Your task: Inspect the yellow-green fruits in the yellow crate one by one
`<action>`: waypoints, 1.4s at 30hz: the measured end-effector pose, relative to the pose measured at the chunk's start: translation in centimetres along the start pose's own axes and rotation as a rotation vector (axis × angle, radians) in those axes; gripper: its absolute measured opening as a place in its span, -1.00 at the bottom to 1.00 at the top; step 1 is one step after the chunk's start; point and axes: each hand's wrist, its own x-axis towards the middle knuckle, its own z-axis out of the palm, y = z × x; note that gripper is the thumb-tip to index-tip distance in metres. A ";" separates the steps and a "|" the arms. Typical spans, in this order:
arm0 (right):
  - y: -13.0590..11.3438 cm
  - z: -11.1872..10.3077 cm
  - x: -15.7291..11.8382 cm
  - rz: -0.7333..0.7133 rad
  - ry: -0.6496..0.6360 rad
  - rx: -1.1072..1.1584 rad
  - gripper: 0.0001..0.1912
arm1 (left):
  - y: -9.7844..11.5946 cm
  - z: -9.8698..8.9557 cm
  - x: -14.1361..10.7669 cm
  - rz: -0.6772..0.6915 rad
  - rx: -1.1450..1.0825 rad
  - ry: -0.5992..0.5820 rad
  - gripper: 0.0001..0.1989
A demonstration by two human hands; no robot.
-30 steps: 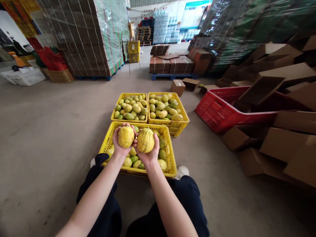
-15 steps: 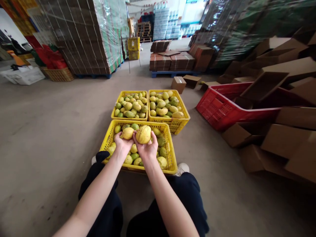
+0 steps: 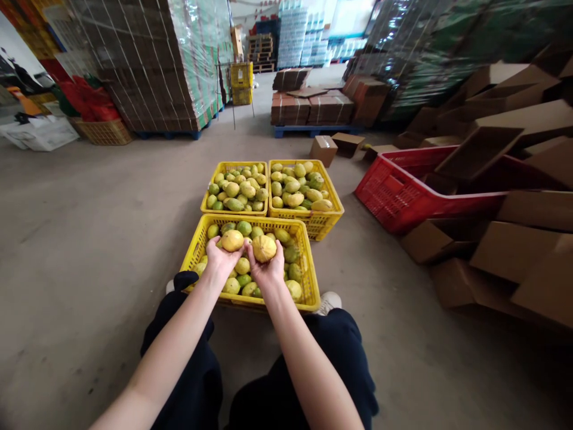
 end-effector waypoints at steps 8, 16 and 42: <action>0.2 0.2 -0.4 0.016 0.075 -0.009 -0.66 | 0.3 -0.1 -0.1 0.006 -0.036 0.021 -0.68; 0.3 0.1 -0.3 0.005 0.114 0.008 -0.71 | 0.3 0.1 -0.2 0.006 -0.040 0.002 -0.68; 0.4 0.4 -2.2 -0.061 -0.307 -0.164 -0.62 | 1.4 -0.6 -1.5 0.031 0.000 -0.251 -0.62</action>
